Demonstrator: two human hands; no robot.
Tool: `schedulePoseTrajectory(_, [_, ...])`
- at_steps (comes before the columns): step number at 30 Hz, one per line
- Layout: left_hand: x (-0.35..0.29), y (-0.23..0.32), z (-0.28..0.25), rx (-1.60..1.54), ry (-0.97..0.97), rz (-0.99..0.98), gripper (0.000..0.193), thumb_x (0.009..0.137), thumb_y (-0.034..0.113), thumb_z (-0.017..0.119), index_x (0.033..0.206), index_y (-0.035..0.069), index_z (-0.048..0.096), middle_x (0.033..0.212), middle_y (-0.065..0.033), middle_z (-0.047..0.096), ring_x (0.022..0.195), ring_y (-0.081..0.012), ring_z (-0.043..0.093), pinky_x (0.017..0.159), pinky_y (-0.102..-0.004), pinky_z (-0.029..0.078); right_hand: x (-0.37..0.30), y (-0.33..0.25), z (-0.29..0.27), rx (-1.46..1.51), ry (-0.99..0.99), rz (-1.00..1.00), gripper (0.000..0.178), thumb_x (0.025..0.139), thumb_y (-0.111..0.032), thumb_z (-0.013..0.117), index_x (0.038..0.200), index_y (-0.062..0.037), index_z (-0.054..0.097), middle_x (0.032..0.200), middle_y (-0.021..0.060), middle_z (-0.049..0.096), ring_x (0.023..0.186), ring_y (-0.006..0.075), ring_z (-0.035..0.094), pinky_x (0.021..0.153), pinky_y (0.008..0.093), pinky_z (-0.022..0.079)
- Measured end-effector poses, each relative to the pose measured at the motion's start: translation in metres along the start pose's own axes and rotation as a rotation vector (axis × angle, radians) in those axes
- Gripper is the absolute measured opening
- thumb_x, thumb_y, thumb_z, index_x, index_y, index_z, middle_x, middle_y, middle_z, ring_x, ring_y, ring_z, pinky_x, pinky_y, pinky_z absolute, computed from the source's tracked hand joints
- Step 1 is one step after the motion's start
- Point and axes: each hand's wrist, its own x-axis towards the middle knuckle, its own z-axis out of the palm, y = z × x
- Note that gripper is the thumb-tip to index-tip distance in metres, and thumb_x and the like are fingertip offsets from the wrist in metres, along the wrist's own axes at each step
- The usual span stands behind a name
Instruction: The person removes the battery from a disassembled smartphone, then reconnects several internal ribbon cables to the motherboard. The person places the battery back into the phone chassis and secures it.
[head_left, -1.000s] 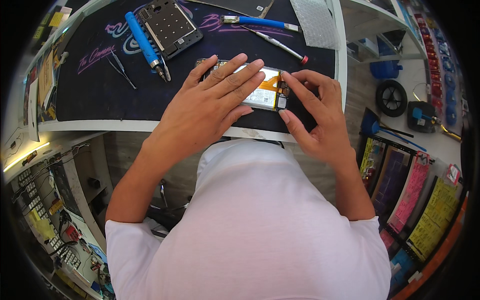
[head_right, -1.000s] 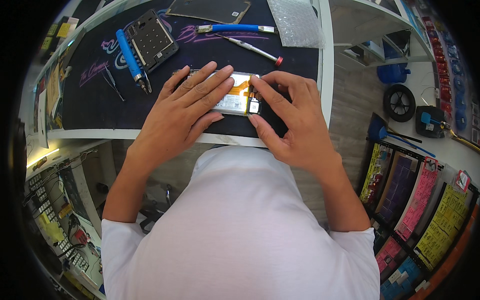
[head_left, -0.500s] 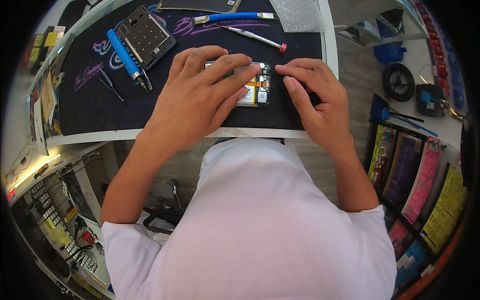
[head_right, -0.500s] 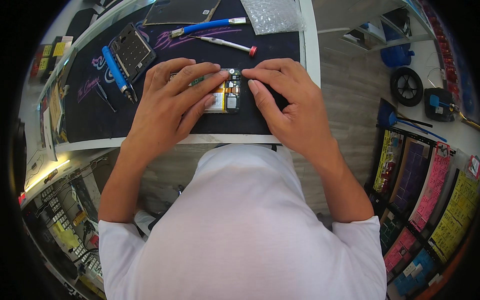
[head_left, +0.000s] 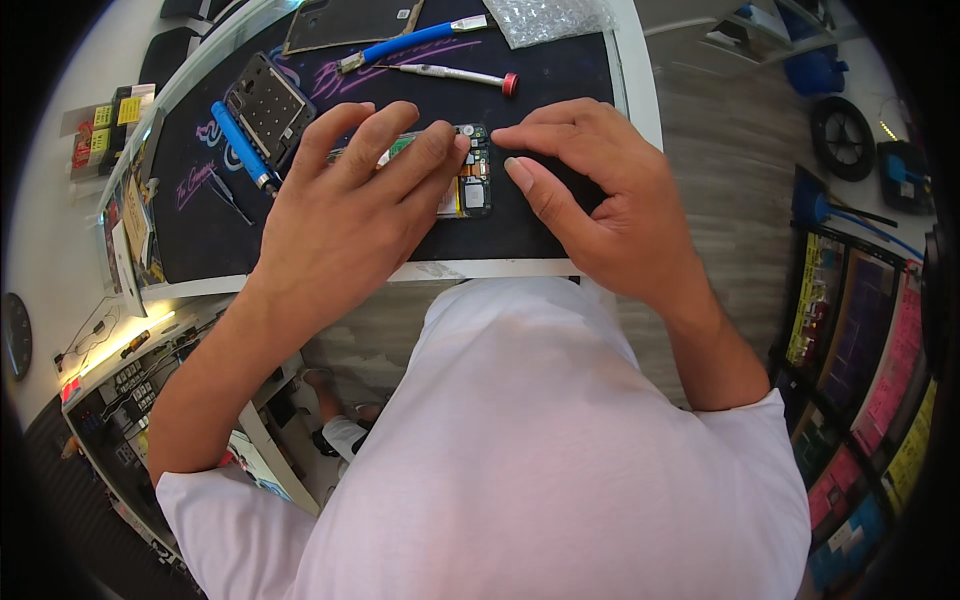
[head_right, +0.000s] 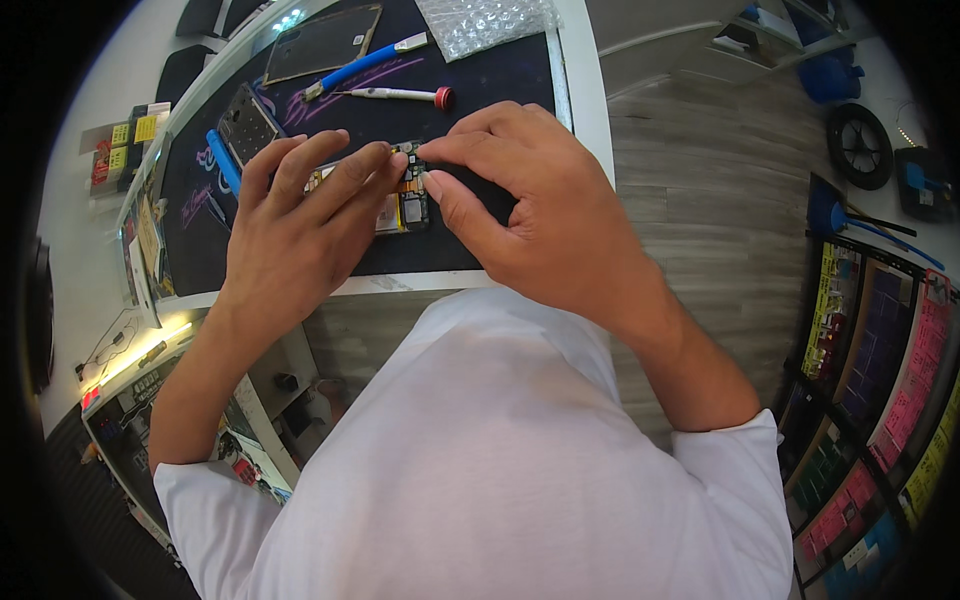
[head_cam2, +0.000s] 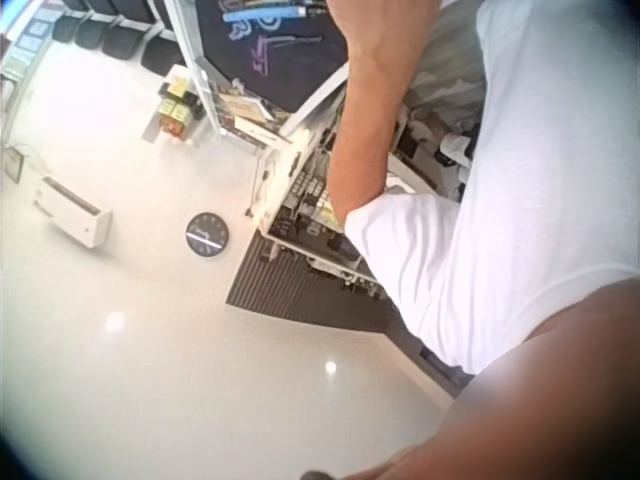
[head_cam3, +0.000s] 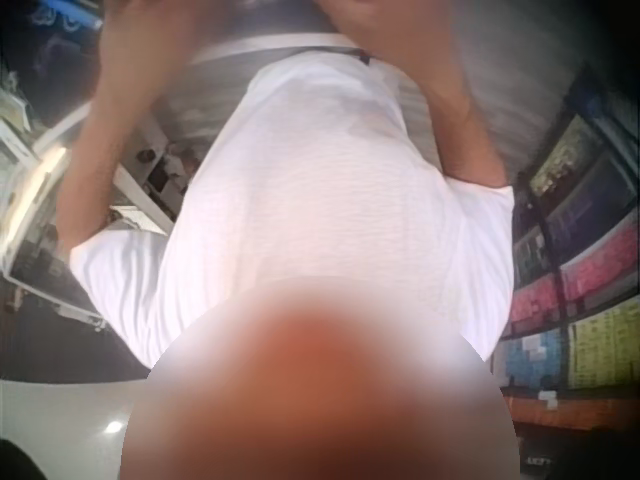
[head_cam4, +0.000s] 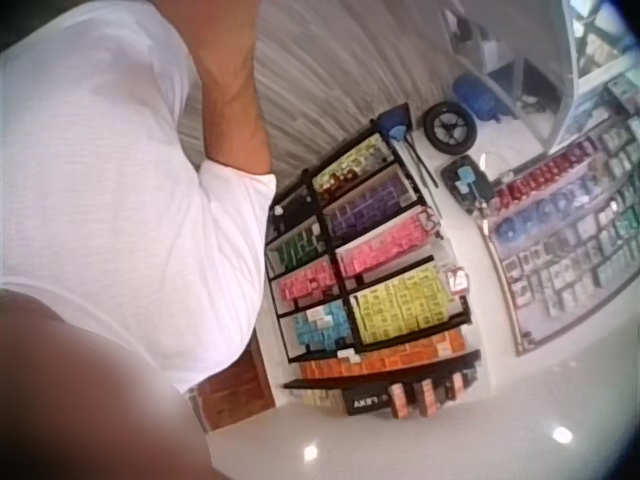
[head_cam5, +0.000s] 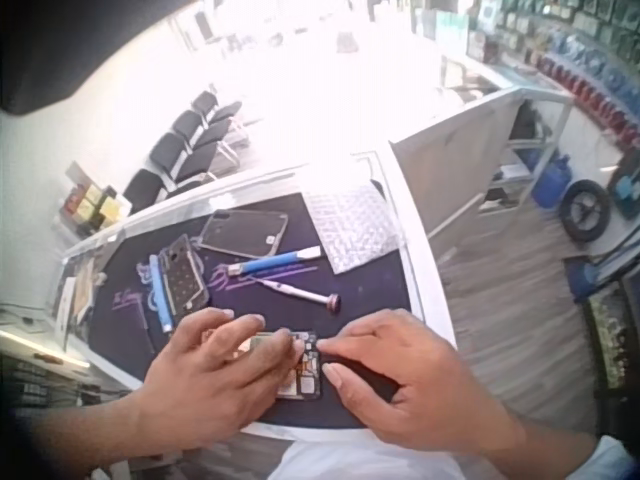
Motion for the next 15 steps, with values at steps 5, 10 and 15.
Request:
schedulePoseTrajectory(5, [0.005,-0.003,-0.008,-0.066,-0.103,0.008,0.041,0.098,0.024,0.078,0.138,0.013,0.076,0.140,0.0047,0.065,0.140,-0.0207,0.054,0.121,-0.0447,0.041,-0.002,-0.003,-0.003,-0.018,-0.056,0.014,0.022,0.099,-0.009,0.080,0.120,-0.0051,0.083,0.116,0.0124,0.077,0.107,0.0283,0.072,0.091,0.0376,0.057])
schedulePoseTrajectory(10, [-0.005,-0.004,-0.004,-0.330,-0.131,-0.174,0.043,0.105,0.023,0.072,0.148,0.015,0.071,0.149,0.0013,0.066,0.142,-0.0261,0.055,0.122,-0.0468,0.039,-0.003,-0.001,-0.002,-0.004,-0.034,-0.019,0.019,0.099,-0.012,0.080,0.116,-0.0033,0.082,0.113,0.0114,0.074,0.103,0.0298,0.068,0.088,0.0403,0.056])
schedulePoseTrajectory(15, [-0.026,0.003,0.009,-0.427,-0.014,-0.336,0.045,0.108,0.023,0.071,0.153,0.019,0.070,0.154,0.0007,0.066,0.144,-0.0277,0.055,0.123,-0.0468,0.038,0.001,0.002,0.000,-0.050,-0.062,-0.056,0.020,0.099,-0.011,0.079,0.118,-0.0033,0.082,0.113,0.0108,0.074,0.102,0.0290,0.067,0.087,0.0400,0.056])
